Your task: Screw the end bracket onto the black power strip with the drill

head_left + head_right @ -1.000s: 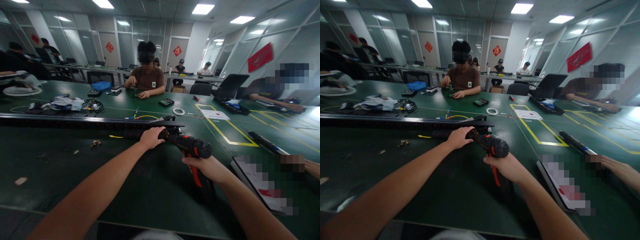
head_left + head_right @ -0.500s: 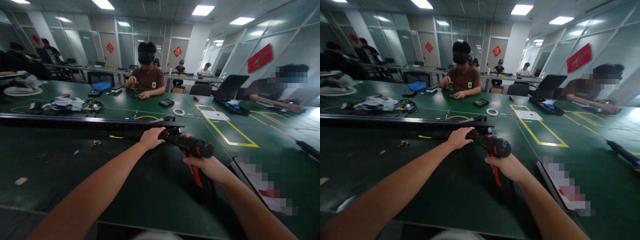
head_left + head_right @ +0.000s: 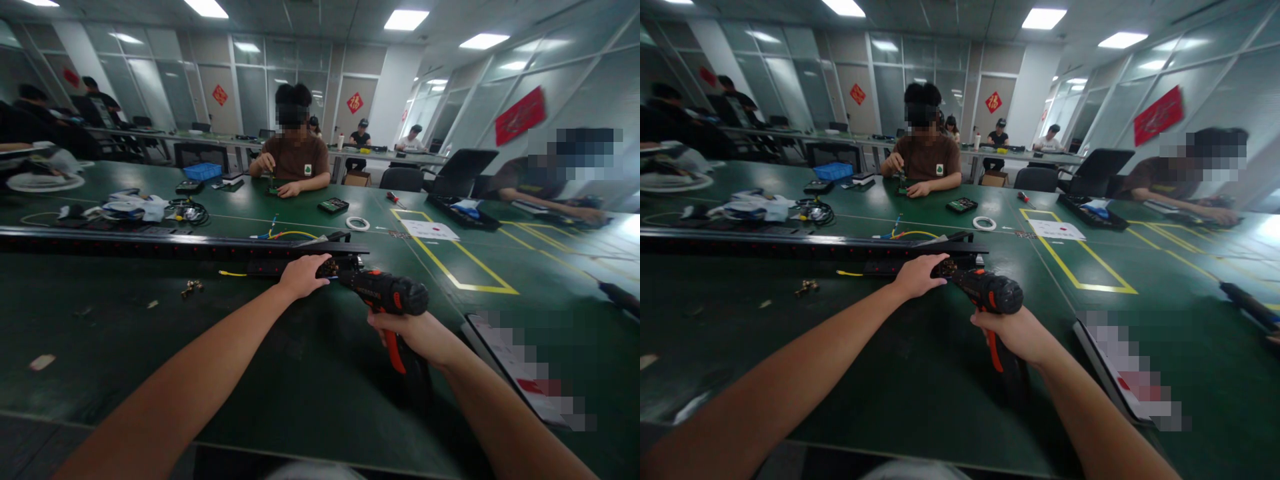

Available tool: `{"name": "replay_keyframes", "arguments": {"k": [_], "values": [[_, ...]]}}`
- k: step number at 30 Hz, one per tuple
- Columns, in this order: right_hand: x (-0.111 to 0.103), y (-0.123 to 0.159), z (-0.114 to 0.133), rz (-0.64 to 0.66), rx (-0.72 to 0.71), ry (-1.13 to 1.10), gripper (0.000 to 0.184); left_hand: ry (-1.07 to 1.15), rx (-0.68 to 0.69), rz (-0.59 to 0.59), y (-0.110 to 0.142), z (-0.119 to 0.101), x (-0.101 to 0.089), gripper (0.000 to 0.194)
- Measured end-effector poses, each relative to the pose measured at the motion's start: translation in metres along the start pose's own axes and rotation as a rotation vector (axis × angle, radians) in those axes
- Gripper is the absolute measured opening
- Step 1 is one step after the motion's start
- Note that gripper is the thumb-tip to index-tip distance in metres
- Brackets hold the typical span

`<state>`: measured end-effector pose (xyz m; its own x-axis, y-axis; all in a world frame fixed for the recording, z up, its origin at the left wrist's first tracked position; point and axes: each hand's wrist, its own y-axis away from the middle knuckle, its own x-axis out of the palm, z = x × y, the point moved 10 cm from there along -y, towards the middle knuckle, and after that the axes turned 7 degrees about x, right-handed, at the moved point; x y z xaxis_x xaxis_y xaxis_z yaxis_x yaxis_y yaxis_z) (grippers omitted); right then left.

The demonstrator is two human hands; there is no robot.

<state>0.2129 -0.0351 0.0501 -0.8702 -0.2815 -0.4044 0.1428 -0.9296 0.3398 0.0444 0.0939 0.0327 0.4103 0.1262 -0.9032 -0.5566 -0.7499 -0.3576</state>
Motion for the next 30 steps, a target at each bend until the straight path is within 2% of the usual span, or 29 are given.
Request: {"name": "replay_keyframes", "arguments": {"k": [12,22,30], "values": [[0.0001,0.0024,0.0031,-0.006,-0.020,0.026,0.021,-0.012,0.012,-0.008,0.0000,-0.0010,-0.0004,0.071],[0.0017,0.0040,0.0028,0.000,-0.001,-0.016,0.015,-0.007,-0.005,0.009,0.0000,-0.0013,-0.0011,0.070],[-0.0004,0.0038,-0.0015,-0.014,0.028,-0.062,0.023,0.002,-0.012,0.014,0.0003,-0.0008,-0.0007,0.070]]}}
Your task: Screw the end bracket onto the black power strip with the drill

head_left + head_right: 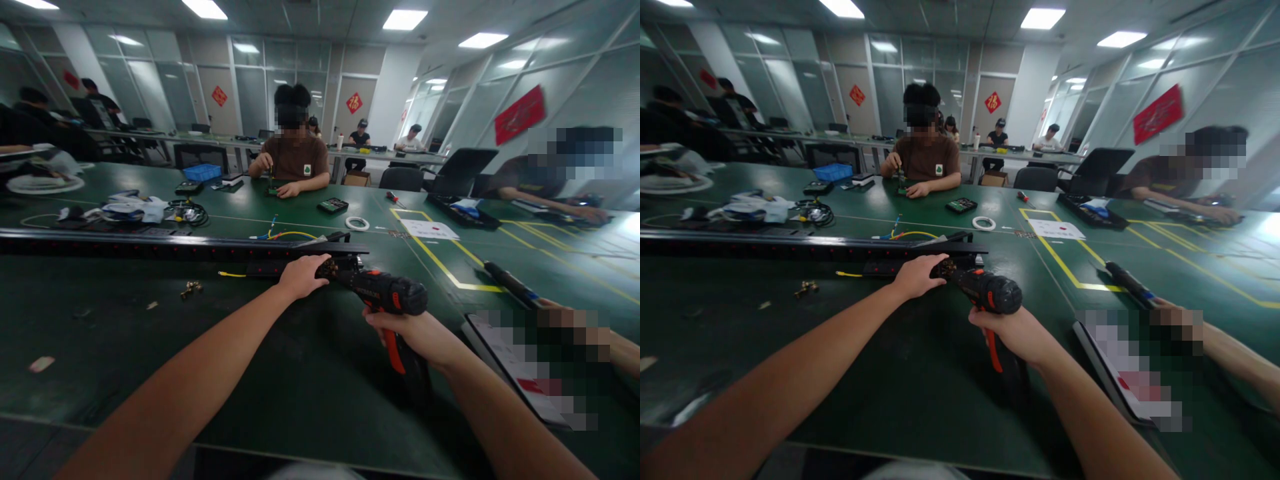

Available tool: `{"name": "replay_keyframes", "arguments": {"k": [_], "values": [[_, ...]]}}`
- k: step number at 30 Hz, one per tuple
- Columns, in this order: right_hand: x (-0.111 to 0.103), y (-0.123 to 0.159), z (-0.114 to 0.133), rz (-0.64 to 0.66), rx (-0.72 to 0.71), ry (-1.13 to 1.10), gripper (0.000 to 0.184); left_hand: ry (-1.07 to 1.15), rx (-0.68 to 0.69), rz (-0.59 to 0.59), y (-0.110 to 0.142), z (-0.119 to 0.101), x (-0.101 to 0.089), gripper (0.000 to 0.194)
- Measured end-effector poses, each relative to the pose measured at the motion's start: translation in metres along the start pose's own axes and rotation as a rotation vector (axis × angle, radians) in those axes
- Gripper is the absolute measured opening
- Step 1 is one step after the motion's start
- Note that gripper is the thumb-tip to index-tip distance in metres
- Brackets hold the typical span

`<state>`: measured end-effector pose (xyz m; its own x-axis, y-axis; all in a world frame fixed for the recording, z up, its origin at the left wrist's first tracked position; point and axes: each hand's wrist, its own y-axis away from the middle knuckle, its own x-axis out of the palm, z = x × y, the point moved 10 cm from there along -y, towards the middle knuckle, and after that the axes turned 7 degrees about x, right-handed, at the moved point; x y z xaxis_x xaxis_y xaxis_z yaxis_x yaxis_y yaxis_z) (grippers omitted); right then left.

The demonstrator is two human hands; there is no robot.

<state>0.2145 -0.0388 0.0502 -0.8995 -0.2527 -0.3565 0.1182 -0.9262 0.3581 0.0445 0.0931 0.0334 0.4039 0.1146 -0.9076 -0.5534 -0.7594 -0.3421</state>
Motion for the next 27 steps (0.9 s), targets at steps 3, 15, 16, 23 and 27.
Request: {"name": "replay_keyframes", "arguments": {"k": [3,15,16,23,27], "values": [[0.0006,0.0001,-0.0017,0.006,0.009,-0.036,0.023,0.001,0.002,-0.003,-0.0007,0.0004,0.0009,0.070],[0.0028,-0.0013,-0.0059,0.004,0.034,-0.087,0.024,-0.010,0.016,-0.018,-0.0005,-0.0007,-0.0006,0.069],[0.0031,-0.0011,-0.0057,0.005,0.041,-0.078,0.023,-0.010,0.018,-0.018,-0.0004,-0.0010,-0.0007,0.069],[0.0055,0.0013,0.0019,-0.003,0.037,-0.013,0.020,-0.009,0.008,0.007,0.0004,-0.0015,0.0002,0.069],[0.0048,0.0009,0.0026,-0.010,0.023,-0.011,0.020,-0.012,0.013,0.009,0.0004,-0.0019,0.0001,0.069]]}}
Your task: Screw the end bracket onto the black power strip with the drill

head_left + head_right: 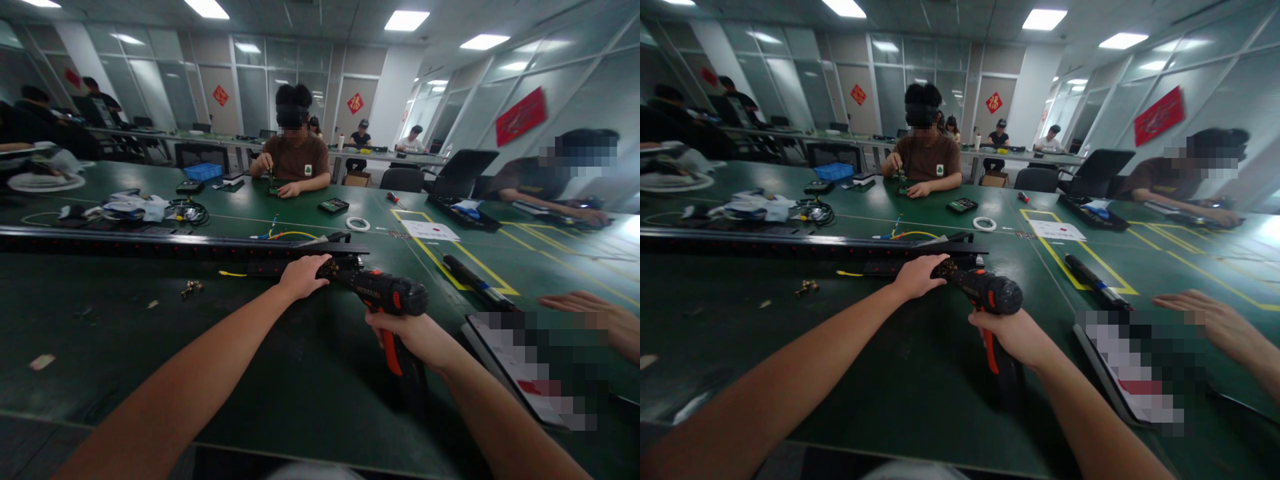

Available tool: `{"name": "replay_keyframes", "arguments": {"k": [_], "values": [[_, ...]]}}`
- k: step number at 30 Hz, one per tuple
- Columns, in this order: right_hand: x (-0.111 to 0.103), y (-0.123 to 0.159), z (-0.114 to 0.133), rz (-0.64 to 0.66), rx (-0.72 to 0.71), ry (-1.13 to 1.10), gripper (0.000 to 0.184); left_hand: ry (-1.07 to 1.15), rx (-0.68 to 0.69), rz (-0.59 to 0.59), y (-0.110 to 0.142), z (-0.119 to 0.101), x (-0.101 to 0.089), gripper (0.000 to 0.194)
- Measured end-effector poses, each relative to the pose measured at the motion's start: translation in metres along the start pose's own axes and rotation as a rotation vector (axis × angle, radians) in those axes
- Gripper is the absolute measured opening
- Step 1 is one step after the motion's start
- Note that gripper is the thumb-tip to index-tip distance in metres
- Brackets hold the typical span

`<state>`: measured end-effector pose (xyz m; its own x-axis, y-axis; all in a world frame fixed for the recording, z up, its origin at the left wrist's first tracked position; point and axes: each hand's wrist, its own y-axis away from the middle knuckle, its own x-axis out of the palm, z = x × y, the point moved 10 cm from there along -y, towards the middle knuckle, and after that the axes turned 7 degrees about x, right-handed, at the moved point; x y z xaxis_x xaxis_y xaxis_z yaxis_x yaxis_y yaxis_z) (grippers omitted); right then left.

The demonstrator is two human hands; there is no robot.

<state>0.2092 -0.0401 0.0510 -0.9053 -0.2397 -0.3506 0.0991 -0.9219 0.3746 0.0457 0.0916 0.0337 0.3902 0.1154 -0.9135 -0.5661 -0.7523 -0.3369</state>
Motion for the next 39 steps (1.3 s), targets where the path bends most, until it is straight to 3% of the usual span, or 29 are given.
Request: {"name": "replay_keyframes", "arguments": {"k": [39], "values": [[0.0007,-0.0011,0.0013,0.010,-0.063,0.056,0.021,-0.016,0.020,-0.015,0.0002,0.0007,0.0017,0.069]]}}
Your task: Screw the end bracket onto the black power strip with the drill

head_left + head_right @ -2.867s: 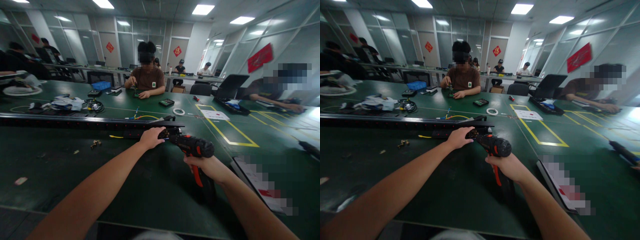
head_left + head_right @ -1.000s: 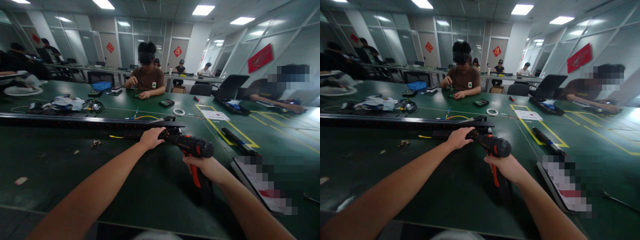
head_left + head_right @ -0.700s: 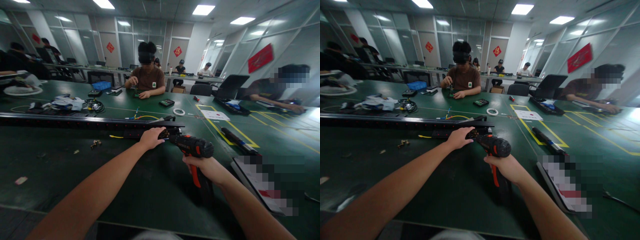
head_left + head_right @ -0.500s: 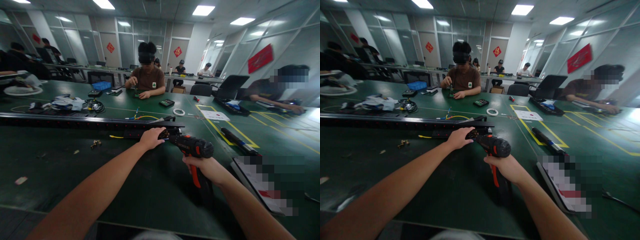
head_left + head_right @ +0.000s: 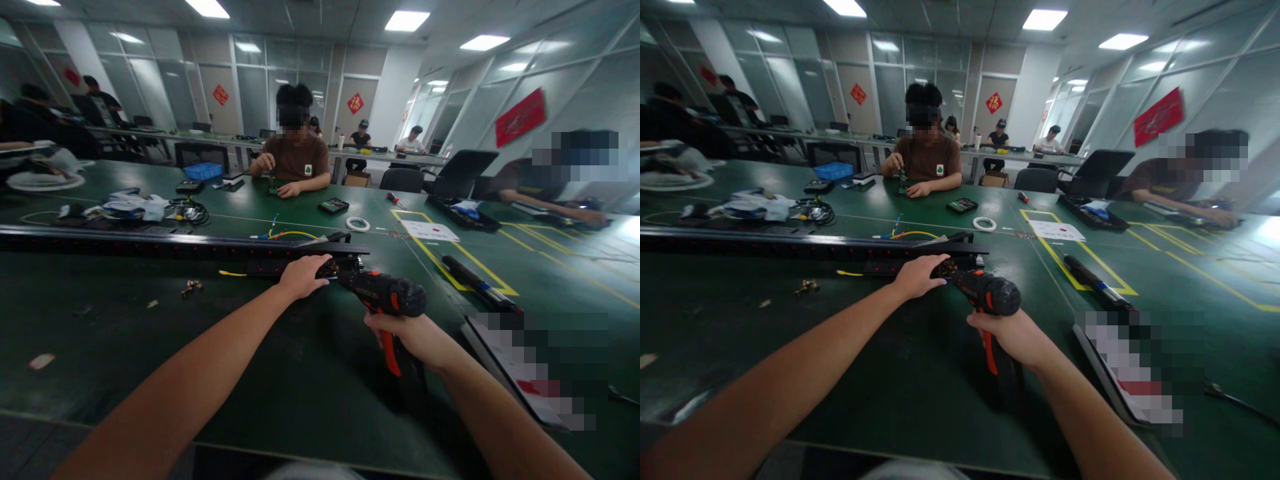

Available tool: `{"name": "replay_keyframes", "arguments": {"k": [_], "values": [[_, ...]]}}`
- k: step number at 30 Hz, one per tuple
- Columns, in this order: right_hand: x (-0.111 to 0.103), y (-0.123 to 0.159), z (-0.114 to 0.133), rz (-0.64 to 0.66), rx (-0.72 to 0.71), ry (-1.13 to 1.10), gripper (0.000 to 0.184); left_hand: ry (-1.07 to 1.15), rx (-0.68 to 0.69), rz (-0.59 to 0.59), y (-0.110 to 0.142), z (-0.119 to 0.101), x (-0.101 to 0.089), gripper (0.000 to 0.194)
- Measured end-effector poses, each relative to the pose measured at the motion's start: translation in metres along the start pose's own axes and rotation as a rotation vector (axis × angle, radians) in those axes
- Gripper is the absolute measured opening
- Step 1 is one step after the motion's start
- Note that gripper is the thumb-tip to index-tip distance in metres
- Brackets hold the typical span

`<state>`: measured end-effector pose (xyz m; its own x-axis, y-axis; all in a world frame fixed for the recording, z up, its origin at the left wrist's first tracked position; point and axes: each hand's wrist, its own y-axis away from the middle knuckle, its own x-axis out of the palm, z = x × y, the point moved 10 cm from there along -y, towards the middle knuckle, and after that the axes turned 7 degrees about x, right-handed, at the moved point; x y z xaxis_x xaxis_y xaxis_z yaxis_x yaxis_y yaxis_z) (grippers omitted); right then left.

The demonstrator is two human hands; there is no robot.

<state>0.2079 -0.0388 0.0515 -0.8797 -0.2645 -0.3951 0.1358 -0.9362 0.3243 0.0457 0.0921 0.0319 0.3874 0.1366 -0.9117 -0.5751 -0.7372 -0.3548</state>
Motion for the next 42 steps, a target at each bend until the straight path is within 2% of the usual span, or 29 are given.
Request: {"name": "replay_keyframes", "arguments": {"k": [7,33,38,42], "values": [[0.002,0.000,-0.001,0.022,0.002,0.014,0.025,0.007,-0.004,0.002,-0.001,0.001,0.001,0.070],[-0.001,-0.003,-0.004,0.011,-0.015,0.034,0.021,0.008,-0.003,0.006,-0.001,0.000,0.000,0.070],[0.001,-0.001,-0.004,0.022,0.000,-0.006,0.021,0.006,-0.005,0.001,-0.001,0.001,0.001,0.070],[0.009,0.002,-0.005,0.084,0.060,-0.144,0.021,0.004,-0.009,-0.005,-0.001,0.001,0.001,0.069]]}}
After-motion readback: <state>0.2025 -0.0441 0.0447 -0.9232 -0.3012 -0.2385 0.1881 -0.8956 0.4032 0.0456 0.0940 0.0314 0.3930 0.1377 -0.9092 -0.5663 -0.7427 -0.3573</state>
